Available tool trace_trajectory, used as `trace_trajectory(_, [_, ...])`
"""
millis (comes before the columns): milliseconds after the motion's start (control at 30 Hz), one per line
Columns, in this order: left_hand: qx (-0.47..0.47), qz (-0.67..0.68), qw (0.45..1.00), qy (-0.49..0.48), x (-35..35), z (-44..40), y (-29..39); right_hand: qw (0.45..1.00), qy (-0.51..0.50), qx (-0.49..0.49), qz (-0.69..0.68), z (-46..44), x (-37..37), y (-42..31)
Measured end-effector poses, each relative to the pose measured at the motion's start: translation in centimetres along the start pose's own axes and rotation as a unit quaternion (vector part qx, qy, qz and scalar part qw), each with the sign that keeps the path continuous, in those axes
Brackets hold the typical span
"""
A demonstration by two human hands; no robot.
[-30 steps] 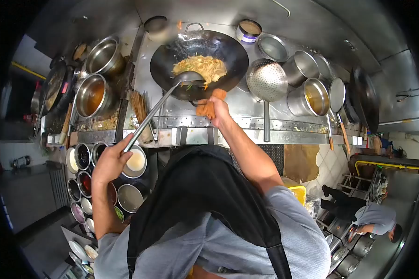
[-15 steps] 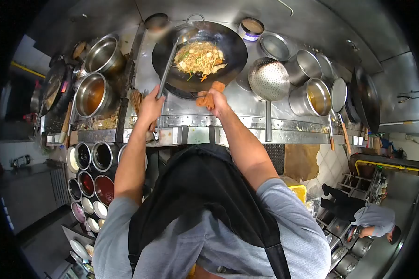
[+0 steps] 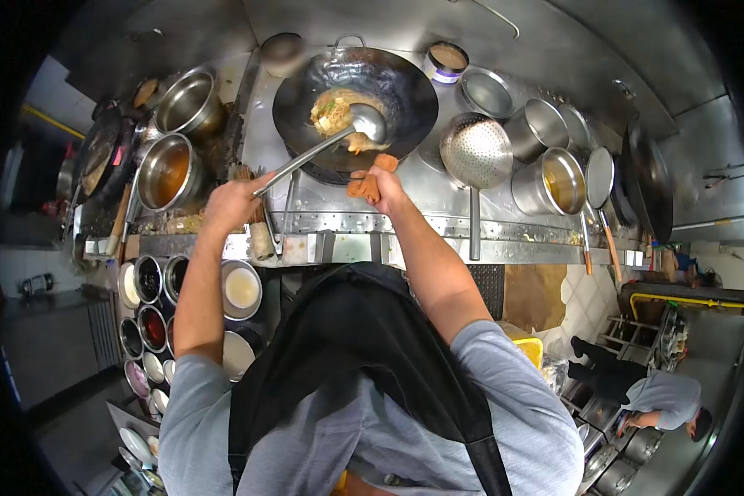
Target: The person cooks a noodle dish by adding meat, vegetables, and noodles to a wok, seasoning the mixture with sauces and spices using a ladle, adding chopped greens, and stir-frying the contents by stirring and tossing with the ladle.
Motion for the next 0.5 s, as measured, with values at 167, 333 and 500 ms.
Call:
trace_trajectory(167, [-0.067, 0.093, 0.990, -0.086, -5.1, 7.9, 1.3, 0.997, 0.055, -0.025, -0.054, 4.4, 2.6, 0.1])
trace_trajectory(333, [-0.092, 0.260, 0.953, -0.125, -4.1, 10.7, 1.3, 0.996, 0.073, 0.011, -0.041, 3.8, 2.5, 0.9])
trace_trajectory(500, [-0.116, 0.189, 0.975, -0.027, 4.4, 8.7, 3.2, 0.997, 0.005, -0.045, -0.069, 9.7, 1.4, 6.1])
Point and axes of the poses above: each hand's wrist, its own z-axis away from the middle knuckle, its own x-axis out of the palm, y = z × x, the point moved 2 cm from there along -z, towards the middle knuckle, and after that the axes turned 8 degrees about -z, right-handed, at the moved point
